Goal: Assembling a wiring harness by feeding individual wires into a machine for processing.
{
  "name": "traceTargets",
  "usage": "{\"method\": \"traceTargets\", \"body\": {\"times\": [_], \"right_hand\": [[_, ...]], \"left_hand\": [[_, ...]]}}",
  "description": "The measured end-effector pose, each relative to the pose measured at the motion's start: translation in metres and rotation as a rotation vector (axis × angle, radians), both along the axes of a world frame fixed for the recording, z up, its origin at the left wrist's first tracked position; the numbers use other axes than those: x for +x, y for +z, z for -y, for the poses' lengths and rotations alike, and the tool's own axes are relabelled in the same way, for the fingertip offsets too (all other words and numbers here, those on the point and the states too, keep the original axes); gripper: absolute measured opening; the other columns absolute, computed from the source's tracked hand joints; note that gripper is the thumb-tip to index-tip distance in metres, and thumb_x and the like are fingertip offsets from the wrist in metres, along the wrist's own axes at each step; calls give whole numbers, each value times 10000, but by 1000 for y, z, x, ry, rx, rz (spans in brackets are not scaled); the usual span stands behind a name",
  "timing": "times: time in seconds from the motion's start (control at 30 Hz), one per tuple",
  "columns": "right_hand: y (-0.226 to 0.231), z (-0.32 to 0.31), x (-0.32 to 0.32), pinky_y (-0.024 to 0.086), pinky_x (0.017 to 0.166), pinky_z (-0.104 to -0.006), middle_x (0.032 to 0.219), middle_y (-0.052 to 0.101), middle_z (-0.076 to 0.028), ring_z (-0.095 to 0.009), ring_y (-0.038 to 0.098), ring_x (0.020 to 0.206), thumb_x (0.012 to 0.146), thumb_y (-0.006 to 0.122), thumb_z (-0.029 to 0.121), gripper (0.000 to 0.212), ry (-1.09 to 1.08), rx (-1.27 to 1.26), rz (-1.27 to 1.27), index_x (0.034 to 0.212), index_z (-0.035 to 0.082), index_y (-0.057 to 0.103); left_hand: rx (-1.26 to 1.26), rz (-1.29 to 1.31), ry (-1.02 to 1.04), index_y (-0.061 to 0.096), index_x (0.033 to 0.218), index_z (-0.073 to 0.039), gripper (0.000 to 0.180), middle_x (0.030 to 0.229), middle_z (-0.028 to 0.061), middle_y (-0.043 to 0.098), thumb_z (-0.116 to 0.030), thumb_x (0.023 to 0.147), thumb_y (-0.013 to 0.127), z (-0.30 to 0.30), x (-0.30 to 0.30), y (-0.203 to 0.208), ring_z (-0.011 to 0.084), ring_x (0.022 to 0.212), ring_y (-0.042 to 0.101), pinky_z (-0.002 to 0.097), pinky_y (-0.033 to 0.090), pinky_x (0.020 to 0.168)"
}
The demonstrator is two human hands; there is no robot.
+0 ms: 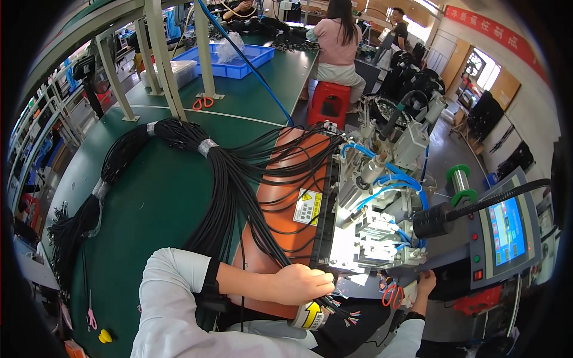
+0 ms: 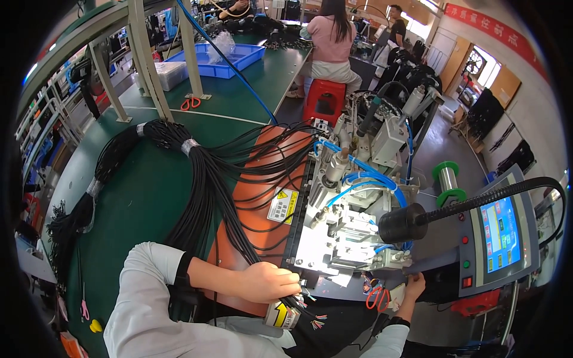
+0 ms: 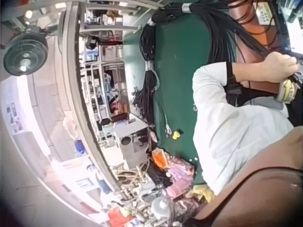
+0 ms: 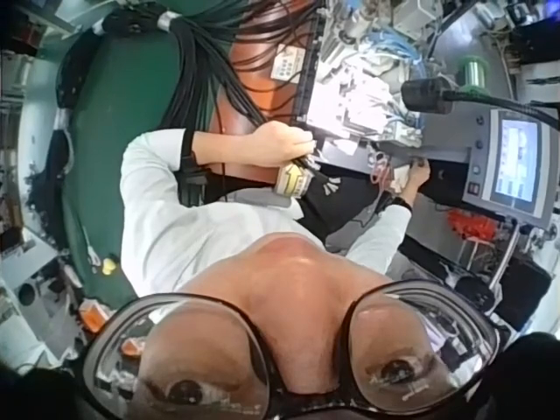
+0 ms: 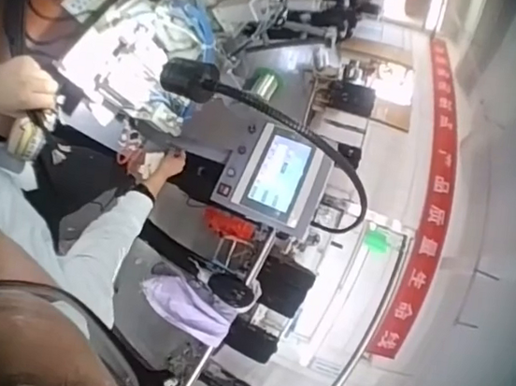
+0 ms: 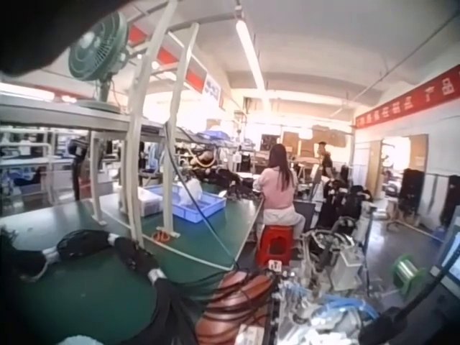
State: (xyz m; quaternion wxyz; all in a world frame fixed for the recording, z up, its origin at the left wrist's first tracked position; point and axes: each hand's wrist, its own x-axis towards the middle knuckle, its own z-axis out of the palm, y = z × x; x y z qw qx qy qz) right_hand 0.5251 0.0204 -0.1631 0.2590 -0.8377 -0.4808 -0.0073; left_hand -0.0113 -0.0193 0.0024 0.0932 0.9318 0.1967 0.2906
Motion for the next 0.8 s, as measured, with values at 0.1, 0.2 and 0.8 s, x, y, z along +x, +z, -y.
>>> {"method": "traceTargets", "body": {"times": [0.1,0.2,0.8], "right_hand": [[1,8,-9,504,682,-368,781,665,-145,-320,647,740,733,658,102,154,-73,117,-5,861,16,661],[19,1,-43,512,691,-399,812,672,-159,-338,650,794,721,679,175,188,-188,-105,44,845,34,680],[-13,-62,93,501,688,-460,778,662,-161,-370,637,734,729,588,310,274,-134,-145,-290,740,58,693]], "left_hand": [[1,13,-11,496,835,-67,176,804,34,477,-107,686,581,2,-2,2,141,654,541,248,434,474],[-2,2,8,501,839,-66,177,805,33,479,-106,686,580,5,-14,0,141,653,542,252,434,472],[-57,-48,-16,603,843,-89,154,714,27,529,-148,714,664,-58,115,-22,188,589,564,297,424,475]]}}
